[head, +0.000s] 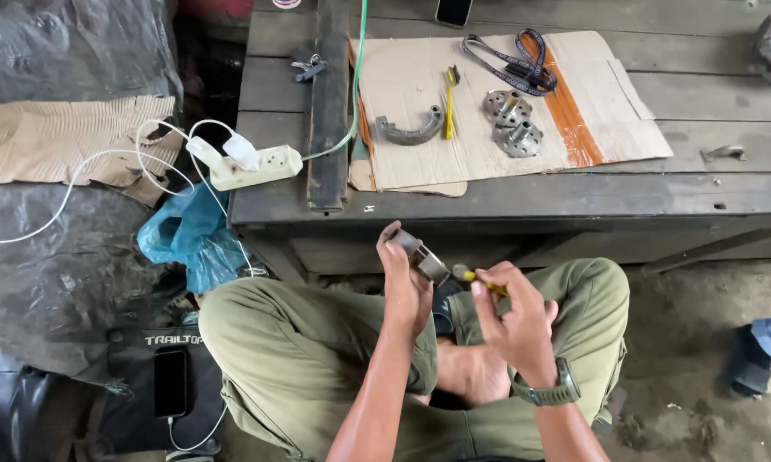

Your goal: The person sits on the floor and cleans a cylindrical metal part with multiple holes using a yellow toothbrush. They scrub the inside of the holes and the outer surface of the part, rotating it to access different areas. Other metal parts and tools are visible on a wooden workbench nearby.

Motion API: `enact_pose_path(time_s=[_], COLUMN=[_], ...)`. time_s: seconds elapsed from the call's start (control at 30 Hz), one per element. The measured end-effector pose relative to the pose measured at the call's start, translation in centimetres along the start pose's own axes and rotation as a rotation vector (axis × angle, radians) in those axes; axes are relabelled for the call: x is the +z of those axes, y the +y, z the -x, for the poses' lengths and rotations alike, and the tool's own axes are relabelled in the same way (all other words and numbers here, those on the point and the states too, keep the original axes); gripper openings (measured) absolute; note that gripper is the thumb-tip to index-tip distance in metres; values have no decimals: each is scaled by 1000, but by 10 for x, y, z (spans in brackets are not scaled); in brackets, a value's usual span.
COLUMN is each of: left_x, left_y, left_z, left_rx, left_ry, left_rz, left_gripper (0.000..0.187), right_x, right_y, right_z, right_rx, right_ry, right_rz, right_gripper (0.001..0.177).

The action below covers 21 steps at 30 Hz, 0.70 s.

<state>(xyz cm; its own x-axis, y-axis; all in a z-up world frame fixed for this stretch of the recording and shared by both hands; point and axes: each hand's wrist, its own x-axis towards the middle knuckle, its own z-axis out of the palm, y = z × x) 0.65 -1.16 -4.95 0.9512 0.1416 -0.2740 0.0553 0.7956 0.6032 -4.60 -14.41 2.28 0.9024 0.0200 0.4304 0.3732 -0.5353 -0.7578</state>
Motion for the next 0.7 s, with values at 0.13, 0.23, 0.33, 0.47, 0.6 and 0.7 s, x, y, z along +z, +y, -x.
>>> enact_pose_path(time_s=[0.13, 0.23, 0.33, 0.47, 0.6, 0.7], left_x=[-7, -6, 2, 11, -4, 4], left_y=[-5, -3, 7, 17, -2, 7], left_z=[4, 3, 3, 12, 5, 15], left_rx=[-44, -29, -19, 48, 102, 226], left_ry=[-13, -55, -23, -98, -60, -117], left_rz=[-3, 33, -4, -220, -312, -331], left_gripper=[60, 63, 61, 63, 58, 63], right_x=[0, -1, -3, 2, -4, -3], right_y=[-10, 11, 3, 14, 10, -4], right_z=[0, 0, -7, 2, 2, 2], right_rx=[-141, -192, -191, -188, -175, -178], right_ry=[-64, -54, -14, -48, -62, -64], right_rz=[96, 114, 135, 108, 136, 94], right_gripper=[9, 5, 6, 5, 5, 9])
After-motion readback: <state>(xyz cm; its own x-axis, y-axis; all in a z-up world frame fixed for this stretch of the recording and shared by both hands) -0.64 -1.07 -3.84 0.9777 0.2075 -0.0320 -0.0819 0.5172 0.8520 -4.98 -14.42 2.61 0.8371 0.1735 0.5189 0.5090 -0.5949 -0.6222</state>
